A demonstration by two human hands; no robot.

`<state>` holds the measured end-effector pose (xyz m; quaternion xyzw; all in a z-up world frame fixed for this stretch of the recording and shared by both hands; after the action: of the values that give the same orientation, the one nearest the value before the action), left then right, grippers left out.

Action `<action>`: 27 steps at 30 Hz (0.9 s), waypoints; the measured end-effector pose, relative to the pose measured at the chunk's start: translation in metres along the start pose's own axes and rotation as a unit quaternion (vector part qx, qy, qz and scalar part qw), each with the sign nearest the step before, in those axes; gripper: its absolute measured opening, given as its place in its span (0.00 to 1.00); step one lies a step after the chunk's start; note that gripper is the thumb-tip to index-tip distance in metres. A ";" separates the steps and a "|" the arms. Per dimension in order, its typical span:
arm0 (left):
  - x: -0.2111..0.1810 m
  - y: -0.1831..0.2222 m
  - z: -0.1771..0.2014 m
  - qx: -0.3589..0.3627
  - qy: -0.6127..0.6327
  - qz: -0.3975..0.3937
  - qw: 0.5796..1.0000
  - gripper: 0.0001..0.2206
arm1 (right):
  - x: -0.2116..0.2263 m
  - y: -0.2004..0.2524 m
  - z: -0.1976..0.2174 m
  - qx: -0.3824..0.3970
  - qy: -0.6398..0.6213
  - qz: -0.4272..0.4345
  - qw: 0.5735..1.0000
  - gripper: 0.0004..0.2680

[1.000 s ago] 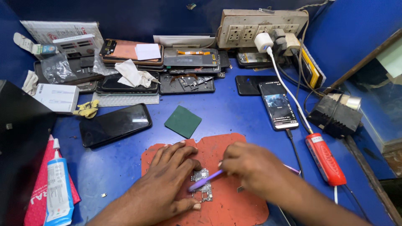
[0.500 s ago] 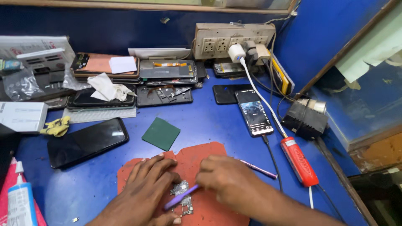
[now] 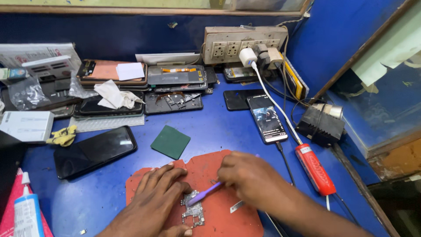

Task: The person cleans a circuit board by brushing its surface with a small brush while holding it on a mat.

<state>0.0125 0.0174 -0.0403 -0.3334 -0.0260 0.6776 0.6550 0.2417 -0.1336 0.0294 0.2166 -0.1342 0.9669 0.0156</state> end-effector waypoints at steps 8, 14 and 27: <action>-0.024 -0.009 0.021 0.049 0.030 0.080 0.995 0.35 | -0.001 -0.002 -0.002 0.004 -0.010 -0.020 1.000 0.12; -0.030 -0.015 0.024 0.046 0.021 0.078 0.996 0.35 | -0.007 -0.004 0.003 0.035 -0.005 -0.006 0.999 0.10; -0.025 -0.010 0.020 0.069 0.010 0.095 0.993 0.33 | 0.009 0.003 -0.005 0.019 -0.004 0.090 0.996 0.10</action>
<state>0.0096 0.0044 -0.0099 -0.2955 0.0593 0.7337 0.6090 0.2310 -0.1349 0.0283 0.2076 -0.1351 0.9658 -0.0763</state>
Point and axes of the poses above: each hand's wrist, its own y-axis away from the middle knuckle, its own z-axis out of the back of the hand, x = y × z, the point moved 1 cm from there along -y, towards the middle knuckle, and after that the axes turned 11 degrees about -x, right-handed, at the moved point
